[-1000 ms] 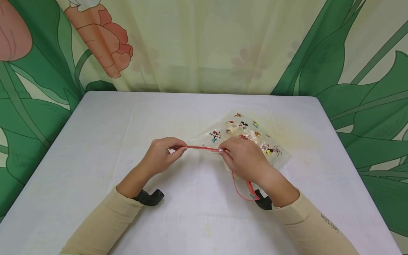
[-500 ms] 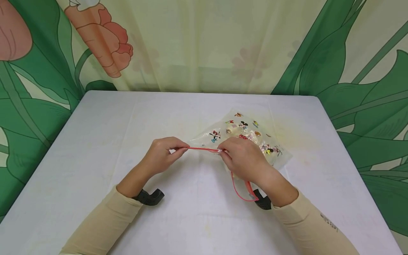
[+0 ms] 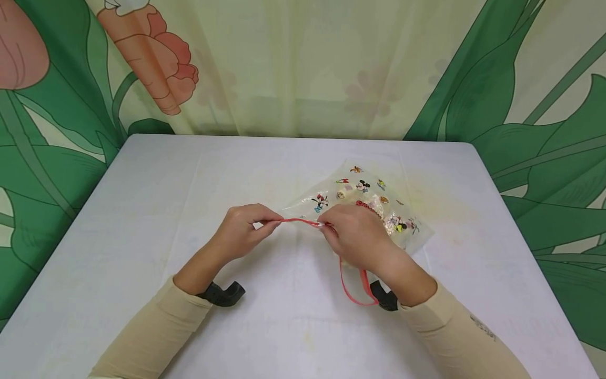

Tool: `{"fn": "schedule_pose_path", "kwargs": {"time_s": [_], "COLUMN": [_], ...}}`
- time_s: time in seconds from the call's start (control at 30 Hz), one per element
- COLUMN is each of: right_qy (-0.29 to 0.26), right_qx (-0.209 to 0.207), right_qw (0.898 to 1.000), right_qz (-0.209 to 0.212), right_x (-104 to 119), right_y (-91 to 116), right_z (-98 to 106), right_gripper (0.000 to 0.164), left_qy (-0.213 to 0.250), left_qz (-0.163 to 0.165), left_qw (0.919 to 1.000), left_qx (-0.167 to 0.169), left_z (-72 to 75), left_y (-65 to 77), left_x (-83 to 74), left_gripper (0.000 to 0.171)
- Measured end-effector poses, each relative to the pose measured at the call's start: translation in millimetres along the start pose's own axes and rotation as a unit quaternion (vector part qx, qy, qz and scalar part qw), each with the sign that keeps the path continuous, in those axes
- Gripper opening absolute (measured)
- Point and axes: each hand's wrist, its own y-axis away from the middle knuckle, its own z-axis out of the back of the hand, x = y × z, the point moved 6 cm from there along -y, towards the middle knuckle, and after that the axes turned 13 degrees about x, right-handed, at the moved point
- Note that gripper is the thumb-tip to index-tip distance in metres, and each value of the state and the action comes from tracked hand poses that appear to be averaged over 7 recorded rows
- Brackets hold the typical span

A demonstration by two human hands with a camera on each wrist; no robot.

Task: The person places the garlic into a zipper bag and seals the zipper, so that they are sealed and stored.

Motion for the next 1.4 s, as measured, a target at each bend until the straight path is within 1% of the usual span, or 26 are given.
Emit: {"fn": "schedule_pose_path", "kwargs": {"time_s": [0.1, 0.2, 0.37, 0.53, 0.73, 0.93, 1.1, 1.27, 1.4], "right_qy": [0.003, 0.006, 0.006, 0.004, 0.014, 0.037, 0.050, 0.053, 0.049], "right_qx": [-0.005, -0.006, -0.001, -0.001, -0.020, -0.030, -0.040, -0.054, -0.048], "right_qw": [1.000, 1.000, 1.000, 1.000, 1.000, 0.998, 0.998, 0.997, 0.997], "right_qz": [0.010, 0.012, -0.001, 0.002, 0.018, 0.027, 0.027, 0.028, 0.016], "right_x": [2, 3, 2, 3, 6, 7, 3, 1, 0], "right_y": [-2, -3, -2, -1, 1, 4, 7, 12, 14], "right_z": [-2, -3, -3, -3, -1, 1, 2, 5, 6], "right_gripper": [0.011, 0.009, 0.010, 0.011, 0.013, 0.014, 0.013, 0.013, 0.012], "left_qy": [0.002, 0.002, 0.005, 0.008, 0.011, 0.009, 0.014, 0.019, 0.020], "left_qz": [-0.001, 0.000, 0.001, 0.009, 0.023, 0.030, 0.037, 0.038, 0.038], "left_qw": [1.0000, 1.0000, 1.0000, 0.9999, 0.9996, 0.9995, 0.9992, 0.9991, 0.9991], "left_qx": [0.006, 0.009, 0.002, -0.003, -0.007, -0.004, -0.002, -0.004, -0.003], "left_z": [-1.4, -2.4, 0.0, 2.3, 4.6, 4.6, 4.2, 4.1, 3.8], "left_y": [-0.9, -0.7, 1.1, 1.8, 2.1, 2.1, 2.2, 2.1, 1.8], "left_x": [-1.0, 0.0, 3.0, 6.2, 7.7, 9.6, 12.0, 13.2, 13.8], "left_gripper": [0.008, 0.007, 0.007, 0.008, 0.008, 0.007, 0.007, 0.007, 0.007]}}
